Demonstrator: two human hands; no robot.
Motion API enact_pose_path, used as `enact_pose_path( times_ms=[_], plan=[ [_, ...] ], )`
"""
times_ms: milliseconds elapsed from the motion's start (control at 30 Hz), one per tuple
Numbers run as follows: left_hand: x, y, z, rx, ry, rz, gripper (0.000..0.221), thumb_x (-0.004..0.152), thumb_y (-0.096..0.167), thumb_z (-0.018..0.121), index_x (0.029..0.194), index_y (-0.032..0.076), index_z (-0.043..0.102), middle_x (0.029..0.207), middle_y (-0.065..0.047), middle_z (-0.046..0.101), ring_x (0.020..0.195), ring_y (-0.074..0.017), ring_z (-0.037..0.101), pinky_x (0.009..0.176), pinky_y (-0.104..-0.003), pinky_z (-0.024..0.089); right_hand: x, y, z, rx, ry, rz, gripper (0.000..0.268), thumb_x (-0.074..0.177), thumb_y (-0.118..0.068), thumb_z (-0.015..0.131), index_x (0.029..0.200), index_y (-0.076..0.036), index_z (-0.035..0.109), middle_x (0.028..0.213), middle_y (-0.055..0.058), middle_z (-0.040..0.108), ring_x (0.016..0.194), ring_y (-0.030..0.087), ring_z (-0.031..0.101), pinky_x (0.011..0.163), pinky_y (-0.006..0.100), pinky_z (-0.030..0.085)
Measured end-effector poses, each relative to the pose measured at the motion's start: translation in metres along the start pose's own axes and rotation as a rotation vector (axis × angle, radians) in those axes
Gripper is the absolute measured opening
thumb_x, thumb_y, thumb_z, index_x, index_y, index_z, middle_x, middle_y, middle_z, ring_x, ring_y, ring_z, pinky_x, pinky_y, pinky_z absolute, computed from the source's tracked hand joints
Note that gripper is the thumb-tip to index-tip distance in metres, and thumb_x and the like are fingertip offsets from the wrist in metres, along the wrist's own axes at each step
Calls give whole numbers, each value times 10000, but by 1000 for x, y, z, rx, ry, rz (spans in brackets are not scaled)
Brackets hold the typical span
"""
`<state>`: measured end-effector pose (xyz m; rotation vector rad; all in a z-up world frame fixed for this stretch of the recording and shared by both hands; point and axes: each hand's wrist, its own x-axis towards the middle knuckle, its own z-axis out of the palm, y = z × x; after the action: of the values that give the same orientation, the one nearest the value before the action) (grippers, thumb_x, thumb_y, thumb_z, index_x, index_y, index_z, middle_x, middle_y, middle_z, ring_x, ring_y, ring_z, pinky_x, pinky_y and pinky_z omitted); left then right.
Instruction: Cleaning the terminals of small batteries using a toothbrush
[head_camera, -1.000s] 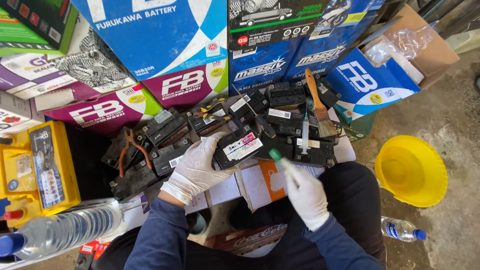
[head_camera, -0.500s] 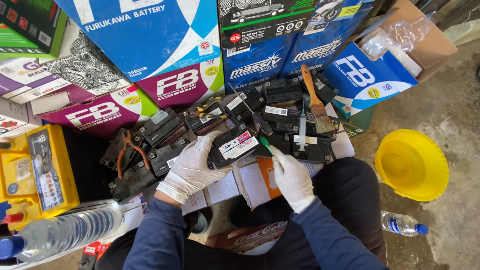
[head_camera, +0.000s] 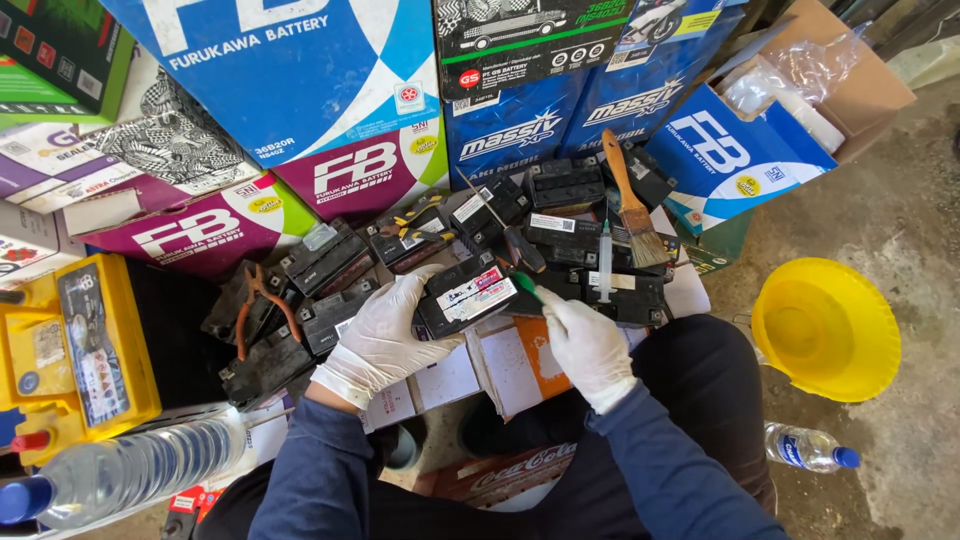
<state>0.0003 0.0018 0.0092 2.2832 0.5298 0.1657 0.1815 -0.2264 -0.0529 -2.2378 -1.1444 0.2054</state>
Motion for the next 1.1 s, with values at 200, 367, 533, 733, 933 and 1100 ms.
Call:
enact_pose_path(
  times_ms=[200, 367, 533, 733, 933, 1100],
  plan=[
    [-1, -5, 1, -1, 37, 47, 936, 590, 398, 906, 1419, 200, 519, 1248, -222, 677, 1091, -503, 640, 980, -577, 495, -42, -23, -3, 130, -216, 45, 328, 959, -149, 598, 1240, -207, 757, 1007, 126, 793, 1001, 315, 754, 900, 427, 606],
    [-1, -10, 7, -22, 38, 51, 928, 591, 414, 910, 1407, 194, 527, 1248, -201, 686, 1090, -488, 649, 972, -563, 506, -42, 3, -13, 80, -13, 46, 366, 949, -131, 635, 1298, -198, 723, 1011, 126, 784, 975, 287, 755, 868, 407, 604],
    [-1, -6, 2, -8, 53, 45, 944, 601, 432, 915, 1430, 218, 517, 1215, -215, 693, 1080, -483, 657, 973, -559, 517, -42, 0, 2, 164, -24, 177, 434, 1019, -102, 509, 1424, -185, 642, 1111, 146, 762, 998, 279, 747, 964, 371, 577],
    [-4, -9, 2, 53, 66, 169, 848, 698, 335, 857, 1430, 126, 483, 1312, -131, 683, 1168, -330, 667, 996, -414, 493, -53, -28, -2, 163, -14, 122, 410, 950, -164, 597, 1346, -210, 692, 881, 37, 797, 656, 208, 696, 671, 339, 516],
    [-4, -8, 3, 43, 42, 176, 864, 721, 336, 844, 1461, 113, 457, 1415, -138, 625, 1259, -332, 618, 1041, -417, 462, -39, -57, -5, 206, 151, -257, 447, 956, -55, 646, 1394, -141, 634, 767, 23, 674, 580, 147, 562, 597, 327, 506],
    [-7, -6, 2, 18, 70, 173, 829, 703, 295, 832, 1431, 119, 477, 1346, -110, 664, 1199, -305, 663, 1019, -400, 491, -34, -37, 4, 72, 255, -222, 389, 1003, -74, 611, 1390, -96, 643, 832, 67, 705, 604, 183, 589, 605, 365, 487]
  ],
)
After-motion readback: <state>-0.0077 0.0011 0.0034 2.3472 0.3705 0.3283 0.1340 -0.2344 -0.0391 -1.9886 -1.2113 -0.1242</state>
